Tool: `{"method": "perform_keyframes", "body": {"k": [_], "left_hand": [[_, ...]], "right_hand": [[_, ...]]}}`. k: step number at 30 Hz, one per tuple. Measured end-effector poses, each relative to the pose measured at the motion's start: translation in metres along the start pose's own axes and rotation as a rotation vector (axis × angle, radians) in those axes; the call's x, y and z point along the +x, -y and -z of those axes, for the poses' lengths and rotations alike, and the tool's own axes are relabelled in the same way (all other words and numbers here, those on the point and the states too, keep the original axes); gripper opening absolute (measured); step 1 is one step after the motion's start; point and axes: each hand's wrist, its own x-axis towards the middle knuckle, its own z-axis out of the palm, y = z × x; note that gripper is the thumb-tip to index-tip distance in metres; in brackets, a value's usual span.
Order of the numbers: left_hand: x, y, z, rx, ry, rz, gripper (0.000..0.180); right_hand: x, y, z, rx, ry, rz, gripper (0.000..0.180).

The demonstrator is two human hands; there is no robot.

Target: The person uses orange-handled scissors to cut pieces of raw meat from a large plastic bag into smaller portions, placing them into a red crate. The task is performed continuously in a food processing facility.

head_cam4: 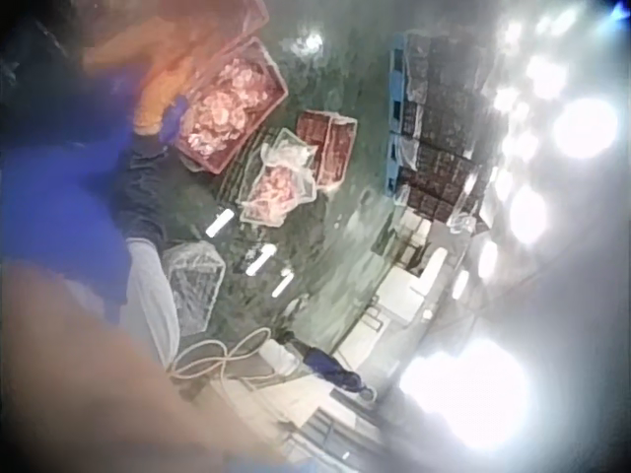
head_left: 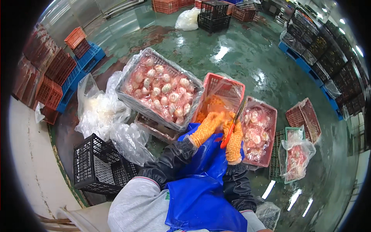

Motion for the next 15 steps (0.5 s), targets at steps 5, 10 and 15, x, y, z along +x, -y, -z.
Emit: {"method": "perform_keyframes", "body": {"k": [5, 10, 15], "left_hand": [[-0.014, -0.042, 0.003, -0.197, 0.185, 0.495, 0.032], [-0.017, -0.017, -0.005, -0.347, 0.011, 0.351, 0.028], [-0.018, -0.026, -0.014, -0.347, -0.044, 0.255, 0.029]], "right_hand": [[-0.009, -0.003, 0.008, 0.091, 0.047, -0.134, 0.033], [-0.007, 0.003, 0.003, -0.108, 0.041, -0.095, 0.039], [0.000, -0.011, 0.004, -0.004, 0.061, -0.134, 0.043]]}}
